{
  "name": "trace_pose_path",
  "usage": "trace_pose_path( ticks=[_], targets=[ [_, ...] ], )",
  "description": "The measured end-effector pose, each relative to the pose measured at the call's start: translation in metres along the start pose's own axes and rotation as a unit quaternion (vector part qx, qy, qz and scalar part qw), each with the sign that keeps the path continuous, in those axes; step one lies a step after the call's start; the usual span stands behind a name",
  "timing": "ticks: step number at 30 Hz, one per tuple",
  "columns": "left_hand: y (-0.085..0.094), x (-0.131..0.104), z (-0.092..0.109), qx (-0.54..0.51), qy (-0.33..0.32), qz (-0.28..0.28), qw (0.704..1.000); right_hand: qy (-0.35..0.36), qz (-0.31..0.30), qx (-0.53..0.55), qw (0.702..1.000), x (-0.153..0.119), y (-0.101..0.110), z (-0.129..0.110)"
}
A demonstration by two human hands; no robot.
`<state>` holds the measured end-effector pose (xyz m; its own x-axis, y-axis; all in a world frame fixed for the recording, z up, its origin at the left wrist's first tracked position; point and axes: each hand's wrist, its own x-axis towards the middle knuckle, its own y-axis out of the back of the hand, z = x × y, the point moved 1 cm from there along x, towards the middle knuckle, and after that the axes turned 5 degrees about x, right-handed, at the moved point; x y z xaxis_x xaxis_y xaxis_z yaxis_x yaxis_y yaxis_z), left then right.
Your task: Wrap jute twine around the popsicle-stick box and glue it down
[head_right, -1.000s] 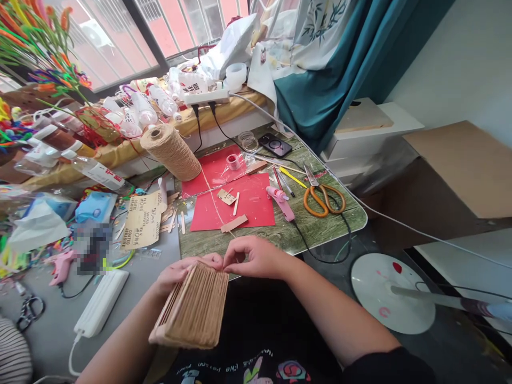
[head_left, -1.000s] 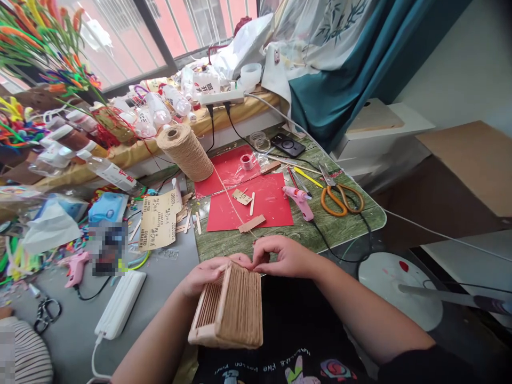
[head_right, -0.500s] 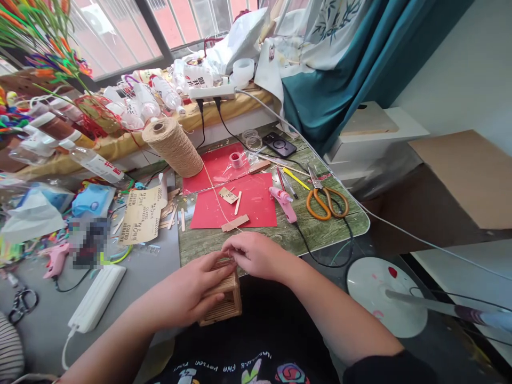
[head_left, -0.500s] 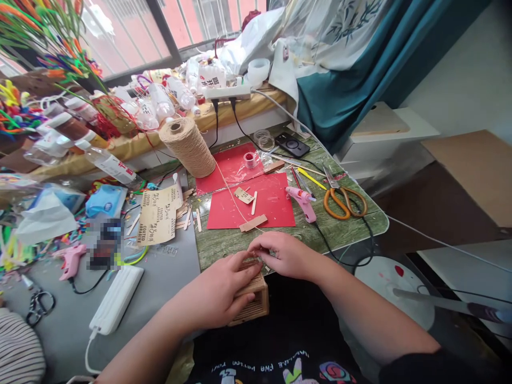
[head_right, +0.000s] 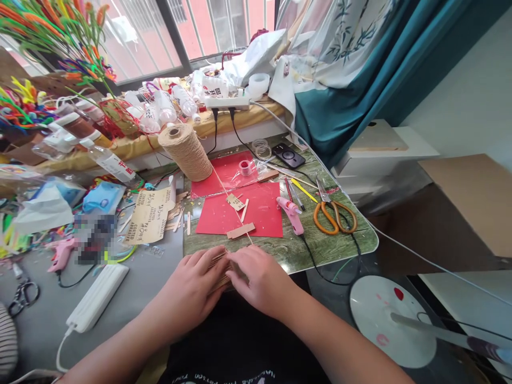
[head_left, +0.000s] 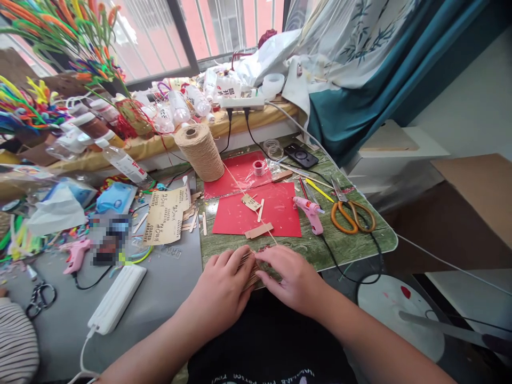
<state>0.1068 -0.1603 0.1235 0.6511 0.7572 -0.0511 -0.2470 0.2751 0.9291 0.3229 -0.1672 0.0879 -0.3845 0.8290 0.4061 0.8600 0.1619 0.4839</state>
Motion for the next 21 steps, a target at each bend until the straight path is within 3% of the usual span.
trace_pose_path(
  ticks=[7, 16, 21],
  targets=[
    [-0.002, 0.001, -0.003, -0.005, 0.002, 0.009, 1.000, -0.006, 0.005, -0.040, 0.999, -0.003, -0.015, -0.002],
    [-0.003, 0.000, -0.004, -0.040, 0.020, 0.027, 0.999, 0.032, -0.014, -0.081, 0.996, 0.000, -0.017, -0.010],
    [-0.001, 0.000, -0.004, -0.122, 0.035, 0.053, 0.991, 0.039, -0.009, -0.087, 0.995, 0.000, -0.018, -0.010]
  ],
)
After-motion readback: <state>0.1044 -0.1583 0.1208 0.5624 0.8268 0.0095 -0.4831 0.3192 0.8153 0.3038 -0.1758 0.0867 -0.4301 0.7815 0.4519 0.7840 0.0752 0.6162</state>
